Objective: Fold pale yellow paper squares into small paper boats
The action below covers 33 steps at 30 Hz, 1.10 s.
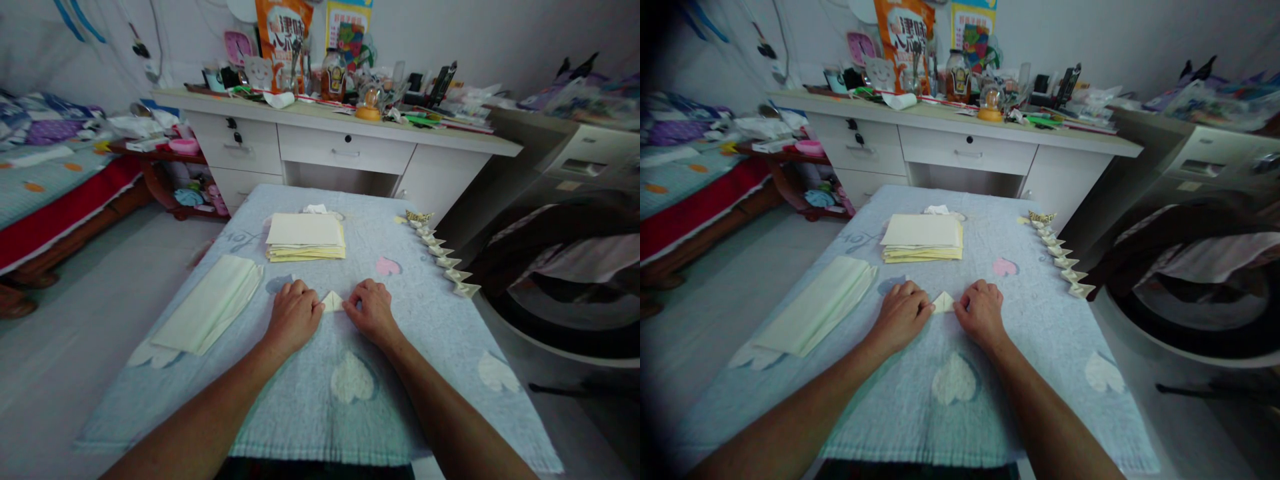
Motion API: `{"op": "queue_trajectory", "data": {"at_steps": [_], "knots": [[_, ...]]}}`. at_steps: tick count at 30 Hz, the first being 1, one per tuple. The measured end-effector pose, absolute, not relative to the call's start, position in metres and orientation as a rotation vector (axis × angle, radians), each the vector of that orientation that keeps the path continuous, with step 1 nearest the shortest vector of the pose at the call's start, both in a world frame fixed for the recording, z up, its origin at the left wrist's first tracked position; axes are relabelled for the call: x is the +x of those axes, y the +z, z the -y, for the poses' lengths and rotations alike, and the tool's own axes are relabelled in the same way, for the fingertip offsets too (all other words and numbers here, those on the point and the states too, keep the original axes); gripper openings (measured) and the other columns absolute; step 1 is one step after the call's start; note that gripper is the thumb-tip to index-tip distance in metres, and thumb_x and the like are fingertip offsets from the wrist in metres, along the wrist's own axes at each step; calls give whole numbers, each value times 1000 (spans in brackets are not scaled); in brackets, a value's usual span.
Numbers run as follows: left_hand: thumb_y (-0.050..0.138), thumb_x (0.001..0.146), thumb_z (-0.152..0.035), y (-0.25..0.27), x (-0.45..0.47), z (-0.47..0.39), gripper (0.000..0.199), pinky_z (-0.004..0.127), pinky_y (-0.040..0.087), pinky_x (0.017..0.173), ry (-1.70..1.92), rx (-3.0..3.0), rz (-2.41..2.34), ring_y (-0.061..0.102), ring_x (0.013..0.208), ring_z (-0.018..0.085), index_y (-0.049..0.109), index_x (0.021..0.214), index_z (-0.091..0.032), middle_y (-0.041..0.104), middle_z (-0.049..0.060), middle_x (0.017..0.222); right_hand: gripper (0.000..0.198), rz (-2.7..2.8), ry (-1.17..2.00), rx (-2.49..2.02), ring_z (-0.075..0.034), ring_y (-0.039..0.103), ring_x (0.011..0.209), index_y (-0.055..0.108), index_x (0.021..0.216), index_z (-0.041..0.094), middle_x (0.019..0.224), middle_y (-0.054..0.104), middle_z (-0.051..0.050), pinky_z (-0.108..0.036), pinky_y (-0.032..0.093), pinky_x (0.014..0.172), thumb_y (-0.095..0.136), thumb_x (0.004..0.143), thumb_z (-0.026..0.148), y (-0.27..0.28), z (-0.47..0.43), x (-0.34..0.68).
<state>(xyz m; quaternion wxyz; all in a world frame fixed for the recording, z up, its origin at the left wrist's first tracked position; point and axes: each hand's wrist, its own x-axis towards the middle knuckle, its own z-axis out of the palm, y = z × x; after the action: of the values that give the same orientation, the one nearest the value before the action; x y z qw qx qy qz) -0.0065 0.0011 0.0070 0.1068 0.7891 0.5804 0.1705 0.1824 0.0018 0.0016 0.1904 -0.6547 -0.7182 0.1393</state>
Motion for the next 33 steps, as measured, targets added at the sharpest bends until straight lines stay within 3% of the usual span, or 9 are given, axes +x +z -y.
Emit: {"op": "queue_trajectory", "data": {"at_steps": [18, 21, 25, 30, 33], "knots": [[52, 86, -27, 4, -10, -2, 15, 37, 39, 75, 477, 2347, -1712, 48, 87, 24, 62, 76, -20, 56, 7, 91, 16, 2045, 344, -1847, -23, 45, 90, 64, 68, 19, 89, 56, -6, -35, 29, 77, 64, 81, 29, 1, -2, 181], [56, 83, -23, 3, -10, -2, 13, 39, 39, 81, 575, 2329, -1634, 47, 91, 24, 64, 93, -22, 55, 6, 95, 15, 2045, 346, -1852, -23, 45, 91, 64, 69, 19, 90, 56, -6, -35, 29, 78, 64, 81, 29, 2, -2, 181], [50, 83, -12, 0, -9, -5, 40, 38, 39, 89, 669, 2362, -1367, 46, 99, 22, 62, 118, -29, 54, 5, 105, 15, 2056, 334, -1850, -23, 45, 91, 64, 70, 19, 90, 56, -6, -36, 30, 79, 64, 81, 30, 2, -2, 180], [45, 84, -8, -3, -7, -6, 42, 36, 41, 87, 637, 2335, -1254, 47, 95, 20, 68, 113, -30, 56, 5, 99, 15, 2055, 309, -1837, -23, 45, 90, 63, 70, 19, 91, 56, -6, -36, 30, 79, 66, 79, 30, 0, -2, 181], [48, 88, -16, -2, -6, -7, 33, 36, 40, 86, 670, 2311, -1273, 48, 94, 20, 68, 111, -28, 58, 4, 96, 15, 2053, 292, -1820, -23, 45, 90, 63, 70, 19, 90, 56, -6, -36, 30, 79, 66, 79, 30, -1, -1, 181]]}}
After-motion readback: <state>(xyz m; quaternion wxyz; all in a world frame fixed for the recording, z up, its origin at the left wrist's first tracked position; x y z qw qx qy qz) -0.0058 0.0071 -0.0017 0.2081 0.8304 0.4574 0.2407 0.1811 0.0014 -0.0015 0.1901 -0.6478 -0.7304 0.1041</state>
